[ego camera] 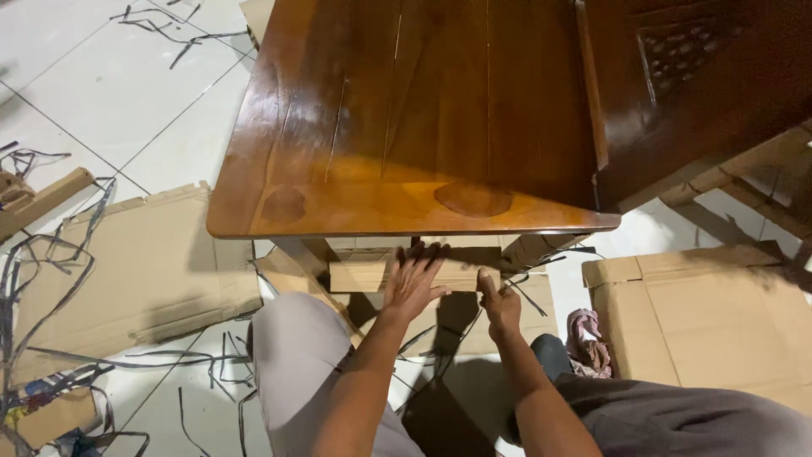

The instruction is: Removing plastic ties and cardboard packaging from a wooden table

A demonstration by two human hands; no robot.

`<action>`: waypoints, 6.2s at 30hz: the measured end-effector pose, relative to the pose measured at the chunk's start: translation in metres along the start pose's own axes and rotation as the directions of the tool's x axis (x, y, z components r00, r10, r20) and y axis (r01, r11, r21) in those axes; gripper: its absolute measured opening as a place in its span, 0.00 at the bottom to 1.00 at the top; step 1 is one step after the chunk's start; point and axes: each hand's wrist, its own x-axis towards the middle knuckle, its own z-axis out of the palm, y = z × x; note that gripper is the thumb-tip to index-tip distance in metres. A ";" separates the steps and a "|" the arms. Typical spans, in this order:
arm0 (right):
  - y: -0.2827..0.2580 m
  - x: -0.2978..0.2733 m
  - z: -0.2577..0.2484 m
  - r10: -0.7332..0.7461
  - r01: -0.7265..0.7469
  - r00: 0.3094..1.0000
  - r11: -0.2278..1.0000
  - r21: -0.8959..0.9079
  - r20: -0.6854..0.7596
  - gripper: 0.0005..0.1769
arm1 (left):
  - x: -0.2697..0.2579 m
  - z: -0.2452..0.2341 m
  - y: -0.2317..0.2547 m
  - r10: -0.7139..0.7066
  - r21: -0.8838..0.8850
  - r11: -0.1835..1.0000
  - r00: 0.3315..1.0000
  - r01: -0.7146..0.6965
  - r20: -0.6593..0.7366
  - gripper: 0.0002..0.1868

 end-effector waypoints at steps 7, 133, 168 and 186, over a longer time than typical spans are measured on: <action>-0.004 -0.008 -0.002 -0.058 -0.030 0.989 0.818 -0.575 -0.134 0.40 | 0.021 -0.009 -0.006 0.072 -0.005 0.997 0.985 -0.073 -0.160 0.26; -0.035 0.035 0.036 0.369 -0.443 0.897 0.752 0.489 0.245 0.21 | 0.114 -0.016 0.049 -0.149 -0.115 0.964 0.843 0.241 0.517 0.24; -0.058 0.025 0.029 0.327 -0.331 0.944 0.927 0.176 0.052 0.13 | 0.132 0.142 0.019 -0.150 -0.166 0.982 0.899 0.088 -0.411 0.21; -0.047 0.041 0.014 0.275 -0.277 0.961 0.960 0.034 0.039 0.16 | 0.089 0.057 0.070 -0.449 -0.869 0.472 0.889 0.150 -0.090 0.13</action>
